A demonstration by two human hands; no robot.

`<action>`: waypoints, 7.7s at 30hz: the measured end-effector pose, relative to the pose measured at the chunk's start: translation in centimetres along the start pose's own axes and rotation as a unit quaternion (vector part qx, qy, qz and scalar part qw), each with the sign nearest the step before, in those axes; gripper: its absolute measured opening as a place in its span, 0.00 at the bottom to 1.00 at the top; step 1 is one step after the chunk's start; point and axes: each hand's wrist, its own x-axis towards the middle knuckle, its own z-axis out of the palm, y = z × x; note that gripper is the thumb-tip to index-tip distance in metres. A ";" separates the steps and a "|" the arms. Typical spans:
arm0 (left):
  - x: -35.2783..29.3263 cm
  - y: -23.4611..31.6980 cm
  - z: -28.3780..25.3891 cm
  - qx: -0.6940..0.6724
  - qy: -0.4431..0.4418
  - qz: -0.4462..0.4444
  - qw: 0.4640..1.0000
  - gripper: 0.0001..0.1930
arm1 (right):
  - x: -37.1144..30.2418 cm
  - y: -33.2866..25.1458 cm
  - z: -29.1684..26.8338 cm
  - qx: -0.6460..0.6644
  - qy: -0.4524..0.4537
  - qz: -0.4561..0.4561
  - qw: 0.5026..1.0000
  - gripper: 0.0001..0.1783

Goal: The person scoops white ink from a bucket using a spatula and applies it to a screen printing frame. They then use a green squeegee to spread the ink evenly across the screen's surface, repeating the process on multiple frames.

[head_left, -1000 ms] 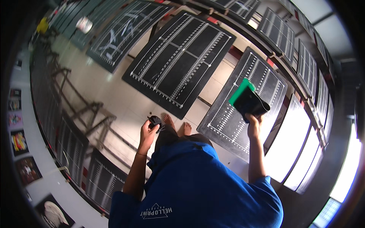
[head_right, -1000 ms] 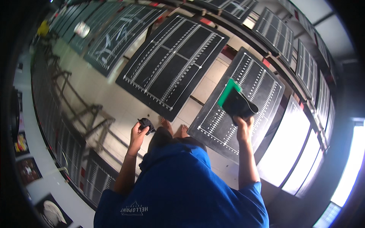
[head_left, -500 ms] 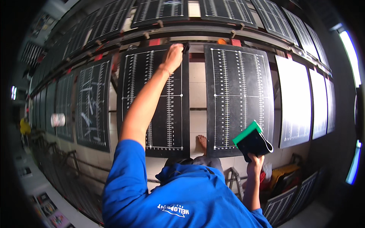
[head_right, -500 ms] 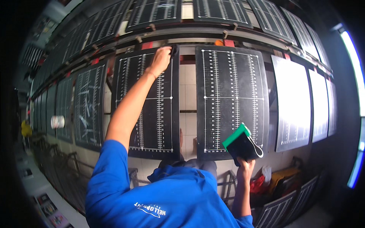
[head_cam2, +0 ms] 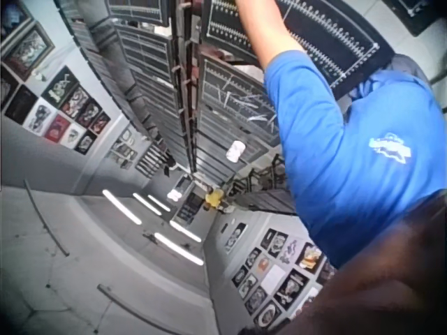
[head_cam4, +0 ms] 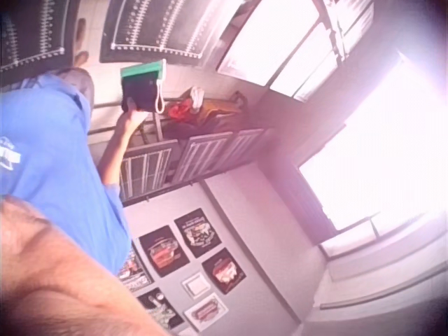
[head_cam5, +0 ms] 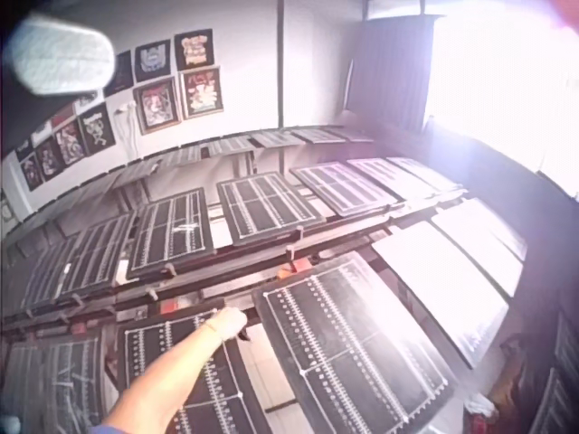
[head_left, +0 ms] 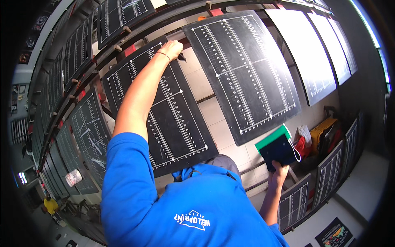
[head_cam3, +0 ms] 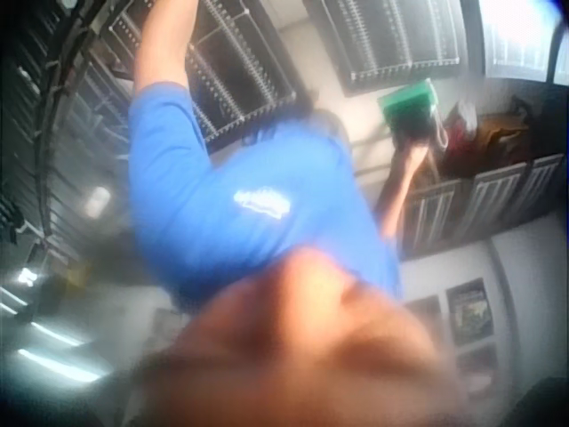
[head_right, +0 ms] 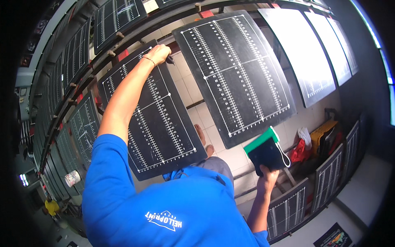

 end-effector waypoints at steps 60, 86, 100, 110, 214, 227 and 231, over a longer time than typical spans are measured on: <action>-60.4 13.3 19.5 -0.507 0.291 -0.399 0.706 0.19 | -21.5 9.6 19.9 -0.054 -0.179 0.022 0.982 0.17; -87.7 3.2 14.8 -0.592 0.481 -0.527 0.375 0.07 | -24.4 14.1 45.5 -0.249 -0.416 -0.036 0.874 0.14; -105.2 5.9 29.3 -0.466 0.423 -0.697 0.344 0.11 | -34.1 22.1 74.4 -0.546 -0.380 -0.498 0.556 0.15; -110.3 -11.4 13.4 -0.539 0.290 -0.434 0.662 0.25 | -45.4 29.6 65.0 -0.567 -0.303 -0.553 0.530 0.11; -124.2 -1.7 43.7 -0.645 0.080 -0.668 0.362 0.14 | -44.9 31.1 63.4 -0.538 -0.322 -0.548 0.553 0.30; -120.2 -5.0 45.4 -0.728 0.155 -0.597 0.301 0.13 | -46.2 26.8 53.5 -0.570 -0.342 -0.503 0.553 0.31; -119.2 -5.7 49.0 -0.745 0.131 -0.573 0.315 0.13 | -50.1 25.9 45.1 -0.591 -0.368 -0.440 0.567 0.31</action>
